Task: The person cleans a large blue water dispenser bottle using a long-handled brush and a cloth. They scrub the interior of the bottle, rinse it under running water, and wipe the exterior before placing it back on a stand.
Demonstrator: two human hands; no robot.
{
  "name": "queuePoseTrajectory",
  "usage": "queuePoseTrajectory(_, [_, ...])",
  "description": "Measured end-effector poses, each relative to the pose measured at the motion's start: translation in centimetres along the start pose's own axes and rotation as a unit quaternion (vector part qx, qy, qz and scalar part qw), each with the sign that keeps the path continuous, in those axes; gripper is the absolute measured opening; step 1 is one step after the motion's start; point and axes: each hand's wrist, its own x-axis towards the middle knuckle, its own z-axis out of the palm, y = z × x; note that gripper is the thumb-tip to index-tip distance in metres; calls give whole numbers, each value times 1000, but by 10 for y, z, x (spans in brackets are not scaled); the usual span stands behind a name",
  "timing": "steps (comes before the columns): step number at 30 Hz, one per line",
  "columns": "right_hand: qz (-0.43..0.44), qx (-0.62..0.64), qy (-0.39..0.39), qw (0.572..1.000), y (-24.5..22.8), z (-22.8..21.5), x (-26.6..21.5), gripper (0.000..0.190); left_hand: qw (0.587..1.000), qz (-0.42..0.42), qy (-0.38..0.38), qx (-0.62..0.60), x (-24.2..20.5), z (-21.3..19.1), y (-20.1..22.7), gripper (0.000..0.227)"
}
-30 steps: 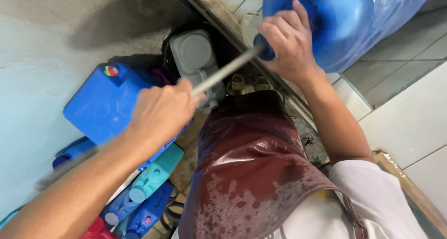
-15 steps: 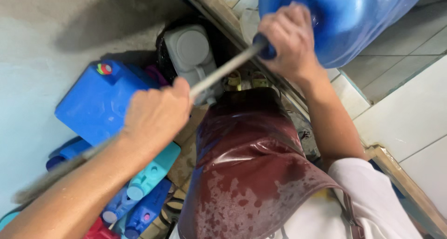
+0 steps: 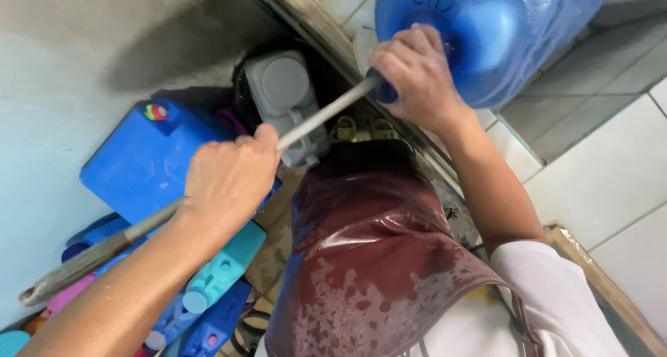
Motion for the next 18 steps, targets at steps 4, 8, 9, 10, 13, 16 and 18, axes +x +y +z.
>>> queuePoseTrajectory(4, [33,16,22,999,1,0,-1,48,987,27,157,-6,-8,24,-4,30])
queuePoseTrajectory(8, [-4,-32,-16,999,-7,8,-19,50,970,68,102,-208,20,57,26,17])
queuePoseTrajectory(9, [-15,-23,-30,999,-13,13,-22,49,938,150,133,-281,33,68,36,35])
queuePoseTrajectory(10, [-26,-14,-43,999,-20,17,-25,49,893,231,162,-350,50,81,49,54])
queuePoseTrajectory(13, [-16,4,-92,996,-38,-6,-36,53,713,72,-53,-696,100,115,101,40])
queuePoseTrajectory(16, [26,106,-165,980,-32,-67,-30,59,633,4,-142,-761,127,125,136,38])
queuePoseTrajectory(18, [91,63,-44,993,-11,-107,-26,49,701,2,-82,-708,134,119,155,39])
